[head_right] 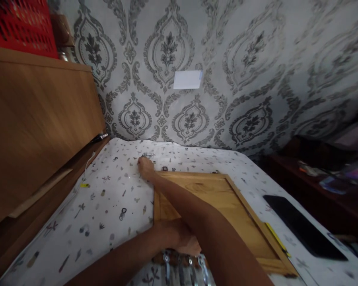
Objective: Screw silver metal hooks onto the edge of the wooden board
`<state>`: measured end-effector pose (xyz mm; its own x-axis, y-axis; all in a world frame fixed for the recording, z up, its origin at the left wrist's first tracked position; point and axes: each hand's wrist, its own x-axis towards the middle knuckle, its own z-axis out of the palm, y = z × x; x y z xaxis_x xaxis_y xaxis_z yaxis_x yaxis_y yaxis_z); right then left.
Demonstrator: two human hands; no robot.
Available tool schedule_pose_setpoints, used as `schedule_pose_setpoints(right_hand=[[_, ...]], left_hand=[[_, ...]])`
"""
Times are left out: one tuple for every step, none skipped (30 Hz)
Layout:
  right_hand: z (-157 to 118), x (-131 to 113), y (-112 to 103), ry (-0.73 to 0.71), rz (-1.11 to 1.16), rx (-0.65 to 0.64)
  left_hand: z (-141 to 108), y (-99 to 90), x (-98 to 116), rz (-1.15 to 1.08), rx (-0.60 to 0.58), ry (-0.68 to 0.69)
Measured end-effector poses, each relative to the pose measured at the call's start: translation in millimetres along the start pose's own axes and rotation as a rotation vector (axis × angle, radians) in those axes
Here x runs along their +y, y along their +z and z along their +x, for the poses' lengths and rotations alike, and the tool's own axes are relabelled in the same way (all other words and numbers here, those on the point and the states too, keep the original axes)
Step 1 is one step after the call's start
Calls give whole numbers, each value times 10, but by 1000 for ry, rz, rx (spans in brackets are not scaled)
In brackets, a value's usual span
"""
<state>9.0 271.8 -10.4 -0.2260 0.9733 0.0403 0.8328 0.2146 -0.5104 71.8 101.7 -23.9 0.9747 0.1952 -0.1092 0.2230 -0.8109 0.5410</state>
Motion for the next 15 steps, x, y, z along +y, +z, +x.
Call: schedule_pose_setpoints(right_hand=[[-11,-8,-6,13,30,0],[-28,-12,-16,27,64,0],[-50,-12,-32,41,103,-3],[-75,-5,-52,56,146,-7],[-103,8,-79,72,192,-15],[-136,29,-114,91,242,-25],[-174,61,-158,110,295,-35],[-220,105,-214,131,348,-46],[-276,161,-283,153,401,-52],[-345,232,-365,173,450,-51],[-427,317,-461,194,498,-45],[-524,415,-568,205,542,-36],[-635,523,-683,217,583,-20],[-760,639,-803,231,619,-2],[-895,756,-923,239,654,22]], left_hand=[[-8,-1,5,-12,-5,-13],[-14,-8,12,-25,-14,-11],[-19,-19,19,-15,-24,-8],[-22,-34,27,-18,-30,8],[-25,-52,34,-23,-33,27],[-28,-72,41,-26,-31,39],[-33,-94,48,-26,-24,49],[-38,-115,55,-26,-14,57],[-44,-135,62,-25,-2,66],[-51,-153,69,-22,9,76],[-57,-168,75,-20,21,87],[-64,-180,80,-18,35,96],[-69,-188,85,-16,49,103],[-73,-192,88,-13,64,109],[-77,-193,90,-11,77,115]])
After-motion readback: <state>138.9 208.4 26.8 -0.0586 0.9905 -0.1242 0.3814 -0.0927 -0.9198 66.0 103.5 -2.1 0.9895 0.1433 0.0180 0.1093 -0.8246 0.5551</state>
